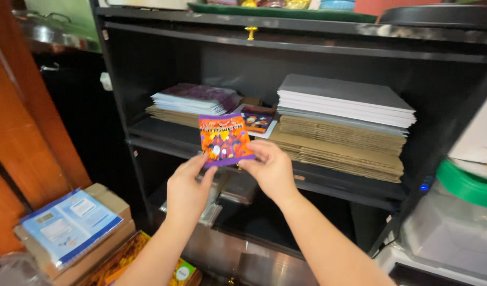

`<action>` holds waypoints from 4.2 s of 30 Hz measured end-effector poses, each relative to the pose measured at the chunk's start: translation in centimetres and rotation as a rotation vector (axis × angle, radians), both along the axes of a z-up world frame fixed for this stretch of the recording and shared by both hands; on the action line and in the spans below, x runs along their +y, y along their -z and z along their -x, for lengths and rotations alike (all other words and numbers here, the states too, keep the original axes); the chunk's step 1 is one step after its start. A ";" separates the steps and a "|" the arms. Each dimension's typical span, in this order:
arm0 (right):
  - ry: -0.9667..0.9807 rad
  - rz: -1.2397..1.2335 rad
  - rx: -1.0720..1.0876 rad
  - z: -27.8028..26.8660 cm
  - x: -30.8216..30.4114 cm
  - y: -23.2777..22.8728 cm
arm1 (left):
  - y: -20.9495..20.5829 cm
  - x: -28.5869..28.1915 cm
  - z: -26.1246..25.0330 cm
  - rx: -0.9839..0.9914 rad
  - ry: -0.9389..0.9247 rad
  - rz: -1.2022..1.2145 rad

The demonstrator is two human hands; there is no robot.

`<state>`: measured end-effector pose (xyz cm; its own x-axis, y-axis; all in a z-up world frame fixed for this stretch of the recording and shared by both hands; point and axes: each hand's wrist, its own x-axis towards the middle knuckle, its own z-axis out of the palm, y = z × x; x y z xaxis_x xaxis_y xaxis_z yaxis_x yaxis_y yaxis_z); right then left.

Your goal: The person sits on the floor and repeatedly picks up Halloween-themed cards from a box, placing them on a shelf. Later, they open a cardboard box containing glass candle holders and place several of them on the shelf.

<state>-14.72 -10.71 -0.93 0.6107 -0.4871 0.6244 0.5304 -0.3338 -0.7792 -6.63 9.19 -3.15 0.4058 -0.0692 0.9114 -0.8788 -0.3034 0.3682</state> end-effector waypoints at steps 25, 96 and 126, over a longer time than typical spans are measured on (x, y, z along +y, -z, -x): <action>0.589 0.257 0.145 -6.7 -7.7 -7.0 | -7.4 -14.2 -11.7 0.120 0.269 -0.096; -0.245 0.342 0.702 -5.3 20.5 26.7 | 26.4 26.4 5.6 0.755 -0.238 -0.039; -0.361 -0.273 0.778 -1.4 24.2 29.9 | 27.8 25.3 8.9 0.774 -0.333 -0.491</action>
<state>-13.31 13.48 -30.86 0.9571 -0.2545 -0.1388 -0.1433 0.0008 -0.9897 -15.56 34.45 -30.90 0.9478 -0.1434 0.2848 -0.2883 -0.7667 0.5736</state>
